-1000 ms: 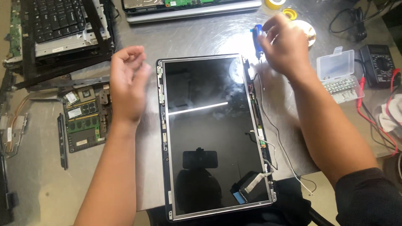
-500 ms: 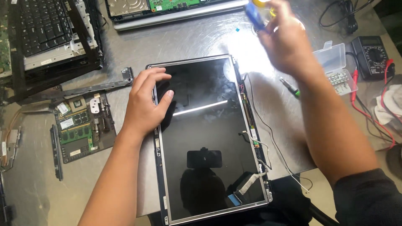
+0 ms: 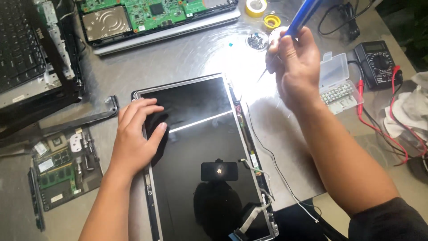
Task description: Removing the LCD screen panel from a laptop frame using a screwdriver
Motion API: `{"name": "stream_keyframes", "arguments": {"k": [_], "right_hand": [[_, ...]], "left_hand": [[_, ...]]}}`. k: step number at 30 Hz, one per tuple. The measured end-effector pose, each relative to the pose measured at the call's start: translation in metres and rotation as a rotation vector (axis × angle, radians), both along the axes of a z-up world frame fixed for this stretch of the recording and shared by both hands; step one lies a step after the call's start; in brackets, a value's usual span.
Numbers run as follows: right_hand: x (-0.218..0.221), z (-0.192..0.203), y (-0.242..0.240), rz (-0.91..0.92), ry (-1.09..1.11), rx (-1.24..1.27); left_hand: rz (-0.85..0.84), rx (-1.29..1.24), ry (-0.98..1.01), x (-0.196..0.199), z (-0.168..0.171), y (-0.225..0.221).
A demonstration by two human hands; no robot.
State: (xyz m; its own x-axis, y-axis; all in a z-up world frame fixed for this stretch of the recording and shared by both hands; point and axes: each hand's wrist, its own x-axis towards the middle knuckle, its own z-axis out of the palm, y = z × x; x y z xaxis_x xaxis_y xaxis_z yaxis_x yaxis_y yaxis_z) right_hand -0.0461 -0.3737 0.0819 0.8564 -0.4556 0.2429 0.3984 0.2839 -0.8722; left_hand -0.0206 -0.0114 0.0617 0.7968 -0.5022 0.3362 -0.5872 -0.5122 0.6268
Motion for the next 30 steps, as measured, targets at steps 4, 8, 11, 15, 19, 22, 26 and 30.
{"name": "stream_keyframes", "arguments": {"k": [4, 8, 11, 15, 19, 22, 26, 30], "right_hand": [[-0.002, -0.008, 0.016, -0.159, 0.061, -0.172], [0.002, -0.029, 0.019, -0.158, -0.005, -0.283], [0.004, -0.036, 0.023, -0.121, -0.026, -0.276], [0.007, -0.038, 0.026, -0.047, -0.069, -0.227], [0.004, -0.029, 0.028, -0.085, -0.027, -0.296], [0.002, -0.024, 0.029, 0.003, -0.11, -0.387], [0.004, -0.033, 0.023, -0.089, 0.047, -0.453], [0.013, -0.018, 0.023, -0.201, 0.47, -0.095]], "left_hand": [[-0.009, 0.047, 0.007, 0.001, -0.004, -0.001], [-0.015, 0.071, 0.001, 0.0, -0.003, -0.003], [-0.013, 0.09, 0.015, 0.0, -0.002, -0.004], [-0.015, 0.103, 0.008, 0.001, -0.003, -0.004], [-0.02, 0.096, 0.001, 0.001, -0.005, -0.004], [-0.01, 0.11, 0.017, 0.001, -0.004, -0.004], [-0.012, 0.107, 0.005, 0.0, -0.004, -0.005], [-0.027, 0.127, -0.005, -0.001, -0.004, -0.006]]}}
